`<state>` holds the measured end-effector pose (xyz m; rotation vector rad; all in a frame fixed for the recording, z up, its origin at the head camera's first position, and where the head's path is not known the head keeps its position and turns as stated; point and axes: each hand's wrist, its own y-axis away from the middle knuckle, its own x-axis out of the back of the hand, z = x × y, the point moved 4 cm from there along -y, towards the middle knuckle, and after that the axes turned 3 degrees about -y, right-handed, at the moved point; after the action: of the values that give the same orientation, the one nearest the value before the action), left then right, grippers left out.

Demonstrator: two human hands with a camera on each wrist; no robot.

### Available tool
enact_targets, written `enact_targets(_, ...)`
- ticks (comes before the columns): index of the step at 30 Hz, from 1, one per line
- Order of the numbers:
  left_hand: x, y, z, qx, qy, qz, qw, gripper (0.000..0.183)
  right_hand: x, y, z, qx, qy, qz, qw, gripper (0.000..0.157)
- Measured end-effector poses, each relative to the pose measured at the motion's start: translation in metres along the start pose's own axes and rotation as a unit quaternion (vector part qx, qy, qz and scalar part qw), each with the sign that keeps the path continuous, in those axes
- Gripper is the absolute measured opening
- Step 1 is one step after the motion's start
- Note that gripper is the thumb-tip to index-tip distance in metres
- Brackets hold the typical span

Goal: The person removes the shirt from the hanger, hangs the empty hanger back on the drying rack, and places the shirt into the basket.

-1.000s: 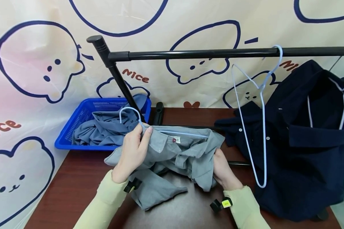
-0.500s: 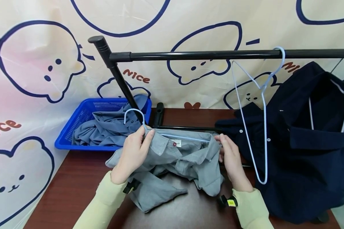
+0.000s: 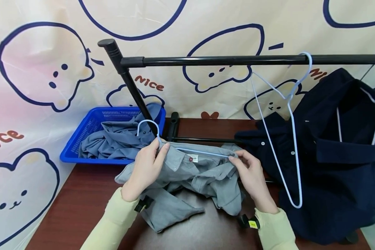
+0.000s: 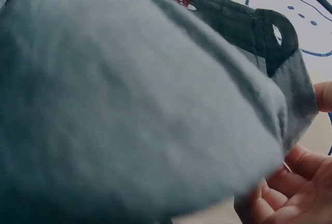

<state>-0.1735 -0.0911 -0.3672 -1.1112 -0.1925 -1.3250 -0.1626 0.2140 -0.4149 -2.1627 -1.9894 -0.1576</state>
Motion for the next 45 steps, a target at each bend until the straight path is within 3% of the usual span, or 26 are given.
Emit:
enact_targets(5,0.001,0.0,-0.001,0.002,-0.002,-0.004,1.0,0.039,0.006,0.002,0.002,0.006,-0.014,0.004,1.0,0.018)
enact_targets(12,0.001,0.0,-0.001,-0.01,-0.008,-0.012,0.9999,0.039,0.009,-0.003,0.011,-0.02,0.016,0.011,1.0,0.028)
enact_targets(21,0.0,-0.001,-0.002,-0.015,-0.009,-0.016,0.9997,0.04,0.009,-0.007,0.017,-0.02,-0.064,-0.079,0.995,0.038)
enact_targets(25,0.001,-0.001,-0.002,-0.017,-0.009,-0.008,0.9998,0.04,0.009,-0.007,0.019,-0.014,-0.134,-0.14,0.981,0.037)
enact_targets(30,0.003,-0.002,-0.001,-0.023,-0.004,0.007,0.9997,0.04,0.007,-0.005,0.021,-0.017,-0.237,-0.214,0.947,0.039)
enact_targets(41,0.004,0.0,-0.008,-0.013,0.02,0.023,0.9995,0.038,0.001,-0.003,0.028,-0.01,-0.367,-0.241,0.898,0.033)
enact_targets(43,0.003,0.0,-0.008,-0.007,0.049,0.016,0.9986,0.033,-0.004,-0.002,0.03,-0.011,-0.372,-0.238,0.897,0.034)
enact_targets(45,0.002,-0.001,-0.007,-0.002,0.084,0.009,0.9964,0.029,-0.011,-0.002,0.033,-0.012,-0.347,-0.23,0.909,0.034)
